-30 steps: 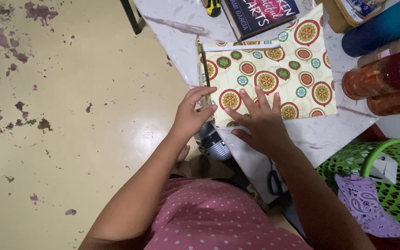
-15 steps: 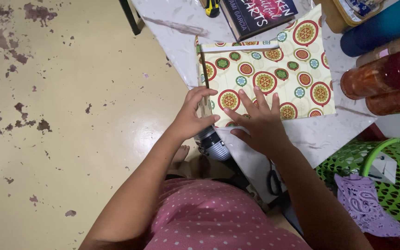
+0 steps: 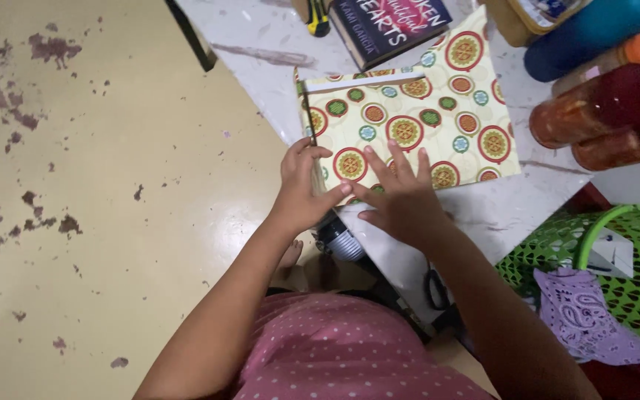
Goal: Wrapping a cardboard box with decorative patterned paper using scissors and tape.
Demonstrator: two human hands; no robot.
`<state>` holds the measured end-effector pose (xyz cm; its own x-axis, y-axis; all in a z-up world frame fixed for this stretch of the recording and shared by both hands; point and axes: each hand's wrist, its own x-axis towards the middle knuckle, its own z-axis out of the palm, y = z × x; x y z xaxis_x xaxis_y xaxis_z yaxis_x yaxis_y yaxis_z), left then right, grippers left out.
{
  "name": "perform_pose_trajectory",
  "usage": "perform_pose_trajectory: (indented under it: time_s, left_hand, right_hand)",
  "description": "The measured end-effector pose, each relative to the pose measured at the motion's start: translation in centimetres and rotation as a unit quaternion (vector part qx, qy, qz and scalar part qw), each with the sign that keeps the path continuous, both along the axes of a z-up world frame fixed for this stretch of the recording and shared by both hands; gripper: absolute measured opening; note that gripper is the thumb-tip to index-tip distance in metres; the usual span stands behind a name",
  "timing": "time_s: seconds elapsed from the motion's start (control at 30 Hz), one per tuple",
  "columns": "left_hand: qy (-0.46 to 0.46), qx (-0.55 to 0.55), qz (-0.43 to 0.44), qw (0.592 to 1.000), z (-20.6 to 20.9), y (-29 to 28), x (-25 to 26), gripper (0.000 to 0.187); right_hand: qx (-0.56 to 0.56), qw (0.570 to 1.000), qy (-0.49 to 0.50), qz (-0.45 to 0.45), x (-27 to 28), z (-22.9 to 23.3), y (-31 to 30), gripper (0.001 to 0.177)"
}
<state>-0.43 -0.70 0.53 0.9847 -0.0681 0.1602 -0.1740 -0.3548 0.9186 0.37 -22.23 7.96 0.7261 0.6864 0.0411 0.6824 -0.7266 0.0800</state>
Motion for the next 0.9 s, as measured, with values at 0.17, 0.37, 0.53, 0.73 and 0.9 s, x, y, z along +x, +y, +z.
perform_pose_trajectory:
  time_s: [0.17, 0.37, 0.53, 0.73, 0.9]
  left_hand:
    - [-0.029, 0.015, 0.015, 0.999, -1.6, -0.2, 0.6, 0.064]
    - [0.066, -0.005, 0.010, 0.998, -0.2, 0.1, 0.8, 0.067]
    - [0.062, -0.009, -0.002, 0.998, -0.2, 0.2, 0.8, 0.065]
    - [0.111, -0.024, -0.005, 0.994, 0.1, 0.0, 0.9, 0.065]
    - [0.170, -0.052, -0.014, 0.984, 0.2, -0.1, 0.8, 0.064]
  right_hand:
    - [0.074, 0.996, 0.042, 0.030, 0.0, 1.7, 0.1, 0.074]
    - [0.190, 0.976, 0.066, -0.087, -0.1, -0.3, -0.5, 0.062]
    - [0.163, 0.969, -0.016, -0.186, 1.2, -0.6, -3.1, 0.059]
    - [0.201, 0.924, -0.062, -0.319, 3.0, -3.6, -9.3, 0.060]
    - [0.257, 0.893, -0.058, -0.364, 3.8, -7.0, -12.7, 0.052]
